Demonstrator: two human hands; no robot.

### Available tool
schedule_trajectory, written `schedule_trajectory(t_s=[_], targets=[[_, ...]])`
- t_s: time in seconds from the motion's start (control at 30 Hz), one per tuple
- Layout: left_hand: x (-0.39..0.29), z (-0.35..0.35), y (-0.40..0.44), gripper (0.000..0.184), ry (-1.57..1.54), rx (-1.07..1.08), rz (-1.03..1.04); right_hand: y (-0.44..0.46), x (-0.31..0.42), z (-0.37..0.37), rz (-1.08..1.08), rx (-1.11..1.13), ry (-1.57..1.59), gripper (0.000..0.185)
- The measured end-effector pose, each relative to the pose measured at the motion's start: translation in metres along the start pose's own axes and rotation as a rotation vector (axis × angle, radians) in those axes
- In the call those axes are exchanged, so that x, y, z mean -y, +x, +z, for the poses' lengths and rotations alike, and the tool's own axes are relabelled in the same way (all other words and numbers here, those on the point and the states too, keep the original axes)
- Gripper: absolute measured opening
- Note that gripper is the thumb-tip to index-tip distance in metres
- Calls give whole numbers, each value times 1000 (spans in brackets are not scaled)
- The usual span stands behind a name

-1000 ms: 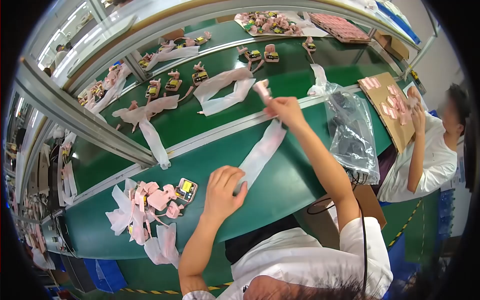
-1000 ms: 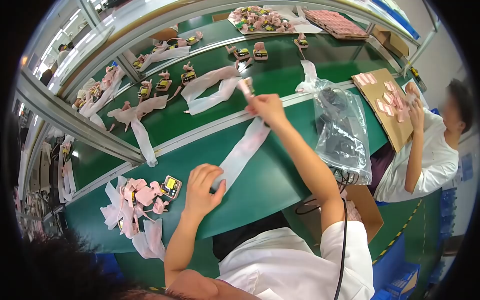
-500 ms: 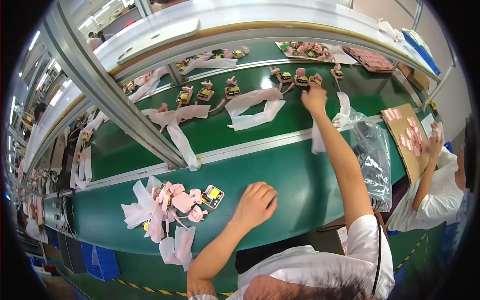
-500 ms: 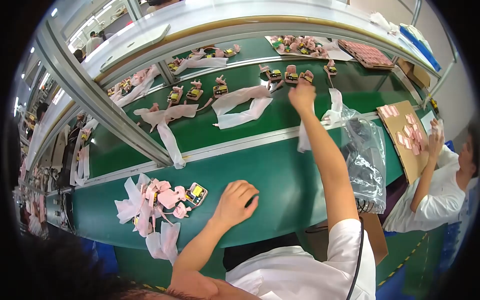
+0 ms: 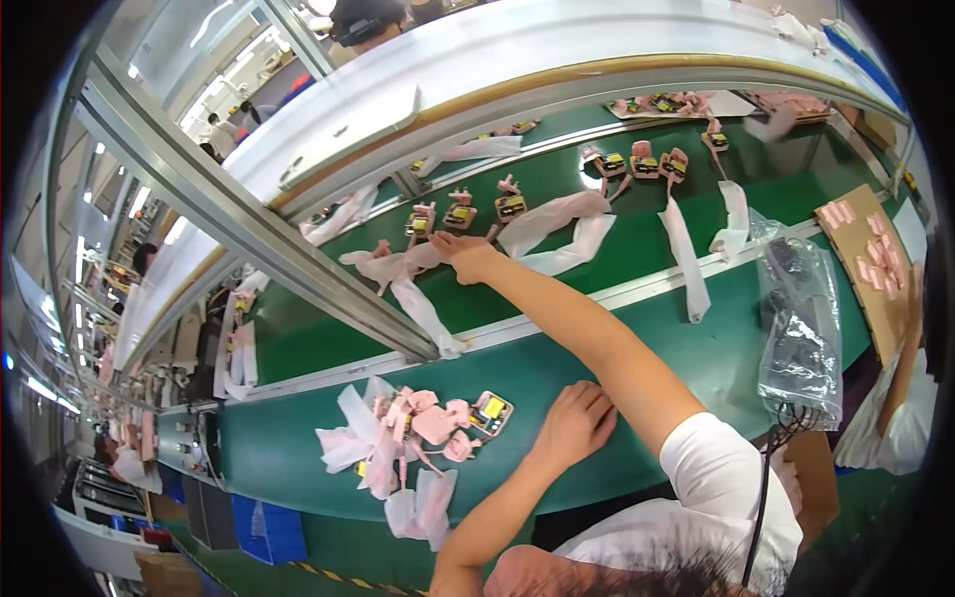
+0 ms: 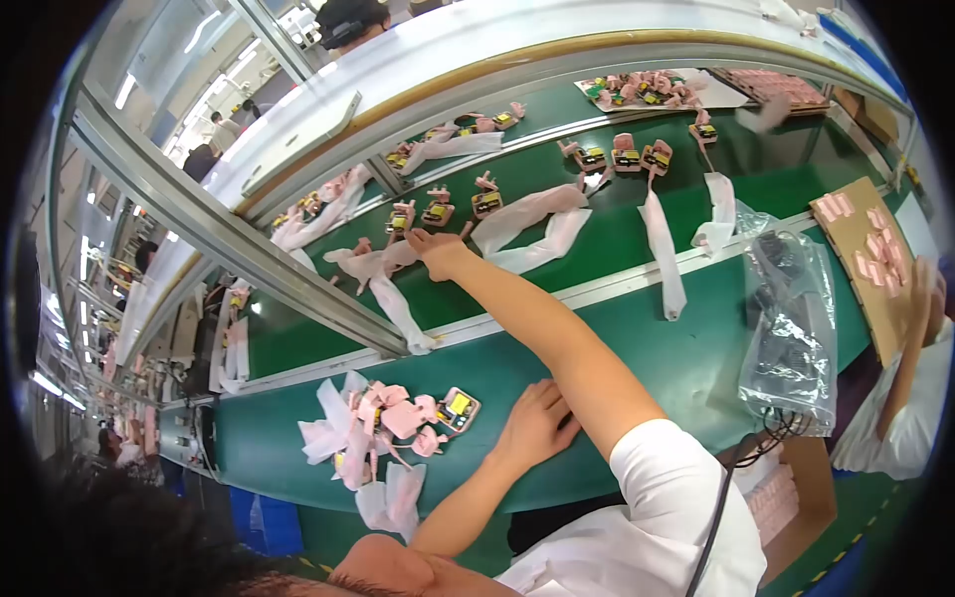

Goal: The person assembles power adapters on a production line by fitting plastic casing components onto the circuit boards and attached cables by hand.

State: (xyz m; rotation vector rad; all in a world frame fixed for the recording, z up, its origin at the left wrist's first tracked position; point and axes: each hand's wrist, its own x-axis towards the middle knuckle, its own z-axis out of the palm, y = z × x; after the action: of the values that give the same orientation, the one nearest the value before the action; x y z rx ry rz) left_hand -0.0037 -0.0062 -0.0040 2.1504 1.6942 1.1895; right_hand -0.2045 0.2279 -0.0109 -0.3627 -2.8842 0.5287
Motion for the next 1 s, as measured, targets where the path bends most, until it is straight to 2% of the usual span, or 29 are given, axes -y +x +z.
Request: schedule_trajectory(t_s=[0.1,0.23,0.43,0.53,0.63,0.73,0.83,0.93,0.97,1.0], targets=[[-1,-2,1,22,-11,-23,10,26,3,14,73,95,-34,100],[-1,-5,2,23,17,15,-7,18,3,24,-66,-43,-179,66],[3,1,-4,18,17,17,-38,-22,13,-8,78,63,-216,40],[2,0,-3,17,44,28,-36,-37,-4,-12,-5,-98,-143,38],[2,0,-4,16,52,25,-35,-38,-32,-32,-12,-423,126,38],[3,0,-6,15,49,12,-31,-48,-36,-71,209,-483,169,42],[6,-1,-4,14,50,4,-12,-48,-47,-105,332,-675,209,50],[8,2,-8,13,46,-16,-7,-59,-43,-131,345,-819,314,53],[9,2,-5,13,45,-15,-7,-60,-44,-138,343,-782,287,56],[9,1,-7,12,43,-12,-17,-69,-37,-144,349,-777,433,58]])
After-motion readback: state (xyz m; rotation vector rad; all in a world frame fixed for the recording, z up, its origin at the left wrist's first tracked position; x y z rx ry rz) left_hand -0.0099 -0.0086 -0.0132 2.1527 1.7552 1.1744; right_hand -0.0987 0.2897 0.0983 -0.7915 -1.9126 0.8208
